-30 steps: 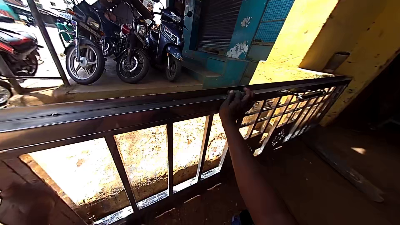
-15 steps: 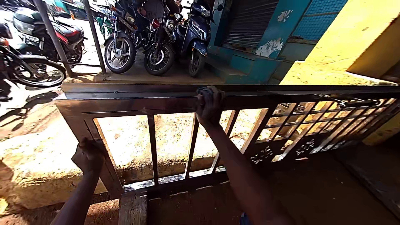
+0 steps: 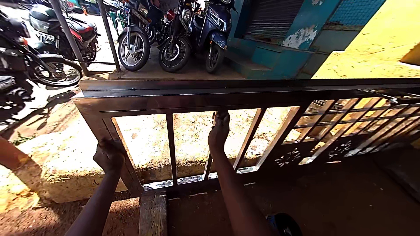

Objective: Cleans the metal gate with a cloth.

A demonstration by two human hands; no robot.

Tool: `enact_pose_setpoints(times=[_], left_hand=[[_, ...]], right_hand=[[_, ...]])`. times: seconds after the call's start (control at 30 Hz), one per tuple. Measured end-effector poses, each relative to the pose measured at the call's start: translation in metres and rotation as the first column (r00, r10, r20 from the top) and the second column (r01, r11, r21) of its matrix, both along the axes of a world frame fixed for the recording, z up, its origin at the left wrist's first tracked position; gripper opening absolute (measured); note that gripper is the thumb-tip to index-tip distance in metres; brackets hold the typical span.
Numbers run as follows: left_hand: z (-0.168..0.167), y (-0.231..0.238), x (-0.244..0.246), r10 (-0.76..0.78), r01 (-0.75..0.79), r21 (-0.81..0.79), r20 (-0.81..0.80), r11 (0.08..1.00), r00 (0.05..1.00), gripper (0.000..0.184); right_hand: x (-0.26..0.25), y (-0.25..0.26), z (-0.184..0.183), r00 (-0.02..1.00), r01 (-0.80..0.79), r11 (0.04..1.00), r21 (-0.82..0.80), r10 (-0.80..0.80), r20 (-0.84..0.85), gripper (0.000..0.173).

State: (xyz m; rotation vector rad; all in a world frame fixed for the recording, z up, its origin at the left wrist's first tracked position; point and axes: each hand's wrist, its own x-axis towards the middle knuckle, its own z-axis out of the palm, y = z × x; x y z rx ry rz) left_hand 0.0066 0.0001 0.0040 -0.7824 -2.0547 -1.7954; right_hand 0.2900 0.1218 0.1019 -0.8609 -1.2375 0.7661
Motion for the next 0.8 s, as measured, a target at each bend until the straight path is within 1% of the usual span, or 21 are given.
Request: enact_pose_setpoints(times=[0.03, 0.07, 0.1, 0.13, 0.17, 0.2, 0.23, 0.27, 0.3, 0.37, 0.43, 0.47, 0.53, 0.57, 0.63, 0.7, 0.8], left_hand=[[0.001, 0.001, 0.0, 0.0, 0.0, 0.006, -0.001, 1.0, 1.0, 0.081], [0.002, 0.001, 0.001, -0.004, 0.004, 0.008, -0.001, 1.0, 1.0, 0.079], [0.003, 0.001, 0.001, -0.005, 0.005, 0.015, -0.011, 1.0, 1.0, 0.079], [0.004, 0.001, 0.001, -0.001, 0.001, 0.019, -0.022, 1.0, 1.0, 0.08], [0.005, 0.003, 0.0, 0.004, -0.003, 0.024, -0.025, 1.0, 1.0, 0.08], [0.004, 0.004, -0.001, 0.008, -0.008, 0.027, -0.022, 1.0, 1.0, 0.08], [0.0, 0.005, -0.002, 0.006, -0.005, 0.035, -0.023, 0.999, 1.0, 0.081], [-0.003, 0.005, -0.003, 0.004, -0.003, 0.045, -0.026, 0.999, 1.0, 0.08], [-0.004, 0.005, -0.005, -0.004, 0.006, 0.05, -0.028, 0.999, 1.0, 0.081], [-0.002, 0.004, -0.006, -0.013, 0.014, 0.047, -0.026, 0.999, 1.0, 0.084], [0.0, 0.002, -0.005, -0.018, 0.019, 0.039, -0.03, 0.999, 0.999, 0.085], [0.0, 0.001, -0.004, -0.018, 0.02, 0.044, -0.031, 0.999, 0.999, 0.084], [-0.001, 0.003, -0.004, -0.014, 0.016, 0.061, -0.035, 0.998, 0.999, 0.084], [-0.003, 0.003, -0.003, -0.008, 0.011, 0.062, -0.036, 0.998, 0.999, 0.084], [-0.003, 0.003, -0.004, 0.003, -0.002, 0.044, -0.027, 0.999, 1.0, 0.087], [-0.002, 0.003, -0.004, 0.013, -0.013, 0.023, -0.017, 1.0, 1.0, 0.088], [-0.005, 0.005, -0.006, 0.021, -0.02, 0.043, -0.031, 0.999, 0.999, 0.084]], right_hand=[[0.003, 0.002, -0.026, 0.987, 0.065, 0.997, 0.041, -0.07, 0.144, 0.052], [0.005, 0.005, -0.049, 0.964, 0.111, 0.991, 0.07, -0.124, 0.233, 0.054], [0.008, 0.006, -0.064, 0.947, 0.12, 0.989, 0.082, -0.139, 0.289, 0.056], [0.011, 0.008, -0.063, 0.947, 0.096, 0.993, 0.072, -0.114, 0.299, 0.055], [0.01, 0.01, -0.048, 0.963, 0.06, 0.997, 0.046, -0.07, 0.261, 0.052], [0.007, 0.011, -0.024, 0.98, 0.036, 0.999, 0.026, -0.04, 0.193, 0.049], [0.0, 0.01, -0.001, 0.997, 0.015, 1.0, 0.011, -0.016, 0.078, 0.048], [-0.007, 0.008, 0.015, 0.999, 0.0, 1.0, 0.001, 0.0, -0.042, 0.046], [-0.009, 0.004, 0.014, 0.996, -0.018, 1.0, 0.01, 0.019, -0.092, 0.048], [0.005, -0.005, -0.021, 0.992, -0.111, 0.994, 0.023, 0.112, -0.051, 0.057], [0.019, 0.0, -0.057, 0.988, -0.142, 0.99, 0.026, 0.143, -0.064, 0.054], [0.026, 0.005, -0.063, 0.983, -0.169, 0.984, 0.055, 0.172, -0.06, 0.052], [0.032, 0.017, -0.044, 0.964, -0.245, 0.959, 0.143, 0.257, -0.073, 0.045], [0.031, 0.023, -0.03, 0.944, -0.283, 0.943, 0.173, 0.306, -0.122, 0.039], [0.029, 0.032, -0.005, 0.887, -0.351, 0.928, 0.129, 0.373, -0.273, 0.026], [0.035, 0.038, 0.005, 0.803, -0.482, 0.874, 0.051, 0.465, -0.372, 0.028], [0.041, 0.049, 0.009, 0.701, -0.636, 0.772, 0.012, 0.584, -0.409, 0.036]])
